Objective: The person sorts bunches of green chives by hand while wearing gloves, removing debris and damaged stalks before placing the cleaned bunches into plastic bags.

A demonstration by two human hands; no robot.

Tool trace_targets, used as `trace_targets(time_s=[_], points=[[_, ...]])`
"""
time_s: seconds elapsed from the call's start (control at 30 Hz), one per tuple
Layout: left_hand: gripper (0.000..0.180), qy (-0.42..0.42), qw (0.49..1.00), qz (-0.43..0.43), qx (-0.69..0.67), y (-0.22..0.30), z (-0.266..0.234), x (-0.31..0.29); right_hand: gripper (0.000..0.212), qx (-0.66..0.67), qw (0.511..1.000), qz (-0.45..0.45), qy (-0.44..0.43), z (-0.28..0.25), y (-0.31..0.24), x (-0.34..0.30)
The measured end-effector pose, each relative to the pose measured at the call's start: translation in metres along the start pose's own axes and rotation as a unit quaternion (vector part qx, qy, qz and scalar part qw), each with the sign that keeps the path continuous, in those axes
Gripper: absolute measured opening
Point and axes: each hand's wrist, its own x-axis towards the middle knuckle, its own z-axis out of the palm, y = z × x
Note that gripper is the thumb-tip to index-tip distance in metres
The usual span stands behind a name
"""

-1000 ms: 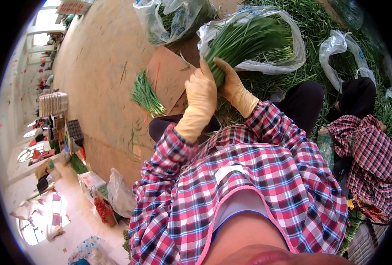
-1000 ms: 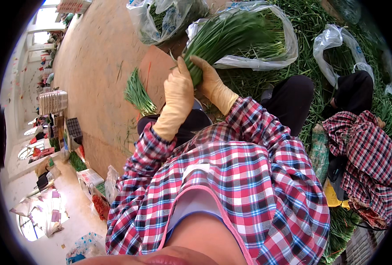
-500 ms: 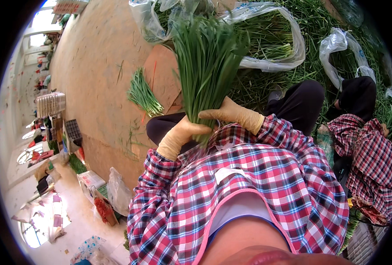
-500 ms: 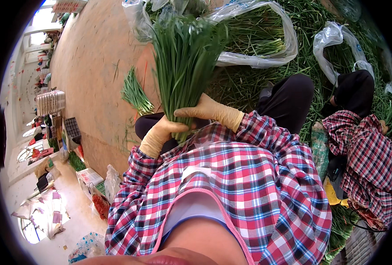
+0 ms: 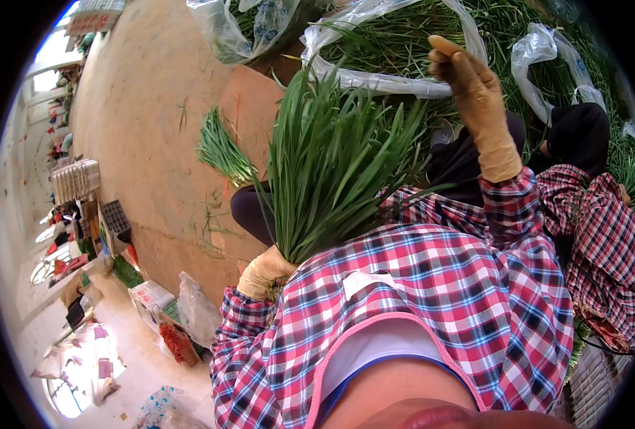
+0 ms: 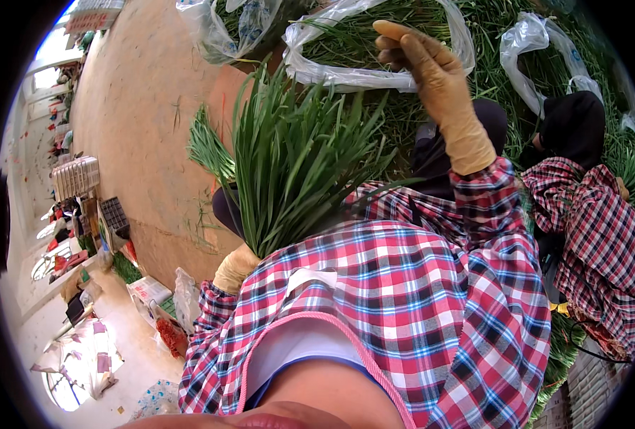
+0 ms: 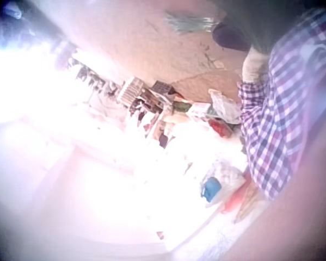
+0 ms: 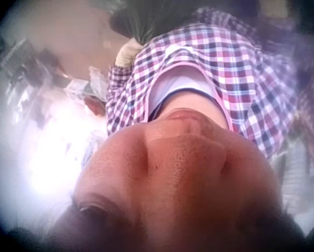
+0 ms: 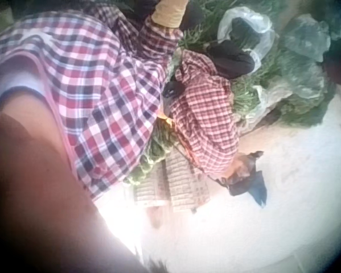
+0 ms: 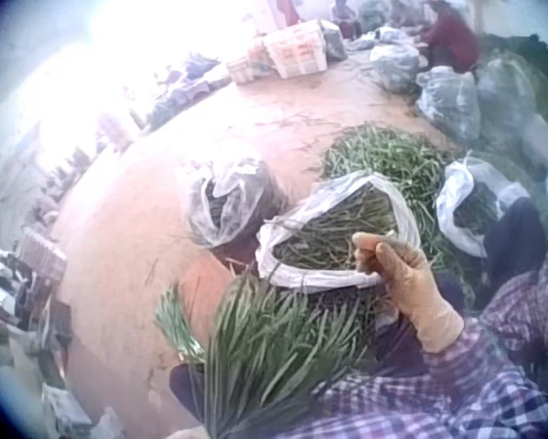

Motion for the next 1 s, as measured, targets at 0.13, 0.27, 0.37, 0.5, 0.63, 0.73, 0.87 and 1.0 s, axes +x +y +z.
trace_targets(time_s=[0.13,0.27,0.37,0.5,0.63,0.73,0.87,1.0], points=[[0.065,-0.003,0.999,-0.009,-0.045,0.008,0.011,-0.007,0.019,-0.233,0.959,-0.108,-0.119,0.010,-0.054,0.005],[0.067,-0.016,0.999,-0.037,-0.027,0.009,0.006,-0.002,0.014,-0.465,0.833,-0.198,-0.225,0.038,-0.075,0.005],[0.068,-0.025,0.998,-0.053,-0.016,0.011,0.003,0.001,0.015,-0.551,0.761,-0.206,-0.274,0.058,-0.069,0.003],[0.070,-0.026,0.997,-0.065,-0.008,0.010,0.003,0.002,0.016,-0.563,0.749,-0.136,-0.322,0.063,-0.048,-0.010],[0.072,-0.024,0.997,-0.079,-0.001,0.012,0.003,0.000,0.018,-0.494,0.813,-0.170,-0.259,0.038,-0.048,0.001],[0.073,-0.025,0.996,-0.090,0.002,0.009,0.001,-0.001,0.034,-0.481,0.823,-0.250,-0.169,0.033,-0.051,0.014],[0.075,-0.031,0.994,-0.100,0.010,0.010,-0.001,0.001,0.058,-0.711,0.581,-0.318,-0.237,0.057,-0.055,0.018],[0.066,-0.011,0.994,-0.065,0.083,0.017,0.009,0.001,0.052,-0.637,0.674,-0.228,-0.298,0.038,-0.056,0.019]])
